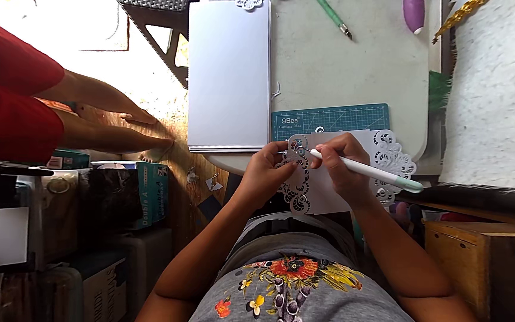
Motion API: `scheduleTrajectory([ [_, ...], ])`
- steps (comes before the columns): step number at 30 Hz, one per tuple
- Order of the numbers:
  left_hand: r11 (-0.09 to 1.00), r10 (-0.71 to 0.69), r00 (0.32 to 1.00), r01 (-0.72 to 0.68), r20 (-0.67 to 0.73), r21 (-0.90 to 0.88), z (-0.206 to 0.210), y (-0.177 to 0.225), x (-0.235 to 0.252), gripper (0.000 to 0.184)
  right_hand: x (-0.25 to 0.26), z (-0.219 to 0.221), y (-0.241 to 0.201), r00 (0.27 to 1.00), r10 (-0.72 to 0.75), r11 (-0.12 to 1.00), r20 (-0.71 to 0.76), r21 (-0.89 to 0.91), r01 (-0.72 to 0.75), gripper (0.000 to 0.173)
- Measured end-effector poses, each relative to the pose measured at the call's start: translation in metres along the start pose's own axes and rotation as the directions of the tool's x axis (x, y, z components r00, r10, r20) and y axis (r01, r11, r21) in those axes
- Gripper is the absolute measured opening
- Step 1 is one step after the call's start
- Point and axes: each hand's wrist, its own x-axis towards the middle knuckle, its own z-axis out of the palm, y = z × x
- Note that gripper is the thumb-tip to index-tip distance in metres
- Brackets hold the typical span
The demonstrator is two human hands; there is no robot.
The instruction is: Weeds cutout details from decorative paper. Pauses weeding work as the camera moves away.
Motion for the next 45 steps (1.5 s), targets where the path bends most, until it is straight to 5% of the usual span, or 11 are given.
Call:
scheduleTrajectory([
  [8, 1.0, -0.007, 1.0, 0.007, -0.006, 0.028, -0.0008, -0.0008, 0.0006, 0.029, 0.0011, 0.0024, 0.0001, 0.998, 0.024, 0.992, 0.058, -0.122, -0.016, 0.013],
  [19, 0.999, -0.021, 0.999, 0.022, -0.024, 0.025, -0.0001, -0.0015, -0.0012, 0.023, 0.0004, 0.0004, 0.0002, 0.999, 0.0, 0.999, 0.037, -0.052, 0.002, 0.011],
  [31, 0.999, -0.049, 0.999, 0.049, -0.016, 0.008, -0.0003, -0.0015, -0.0023, 0.029, 0.0004, 0.0022, 0.0006, 0.999, 0.006, 0.995, 0.039, -0.099, -0.002, 0.012],
  [38, 0.998, -0.004, 0.999, 0.005, -0.034, 0.057, -0.0012, -0.003, -0.0048, 0.03, 0.0013, 0.001, 0.0017, 0.995, 0.004, 1.0, 0.1, 0.02, -0.006, 0.011],
  [45, 0.999, 0.023, 0.999, -0.022, -0.028, 0.034, -0.0014, -0.0063, -0.004, 0.038, 0.002, 0.0008, 0.003, 0.991, 0.006, 0.996, 0.136, -0.094, 0.007, 0.016],
])
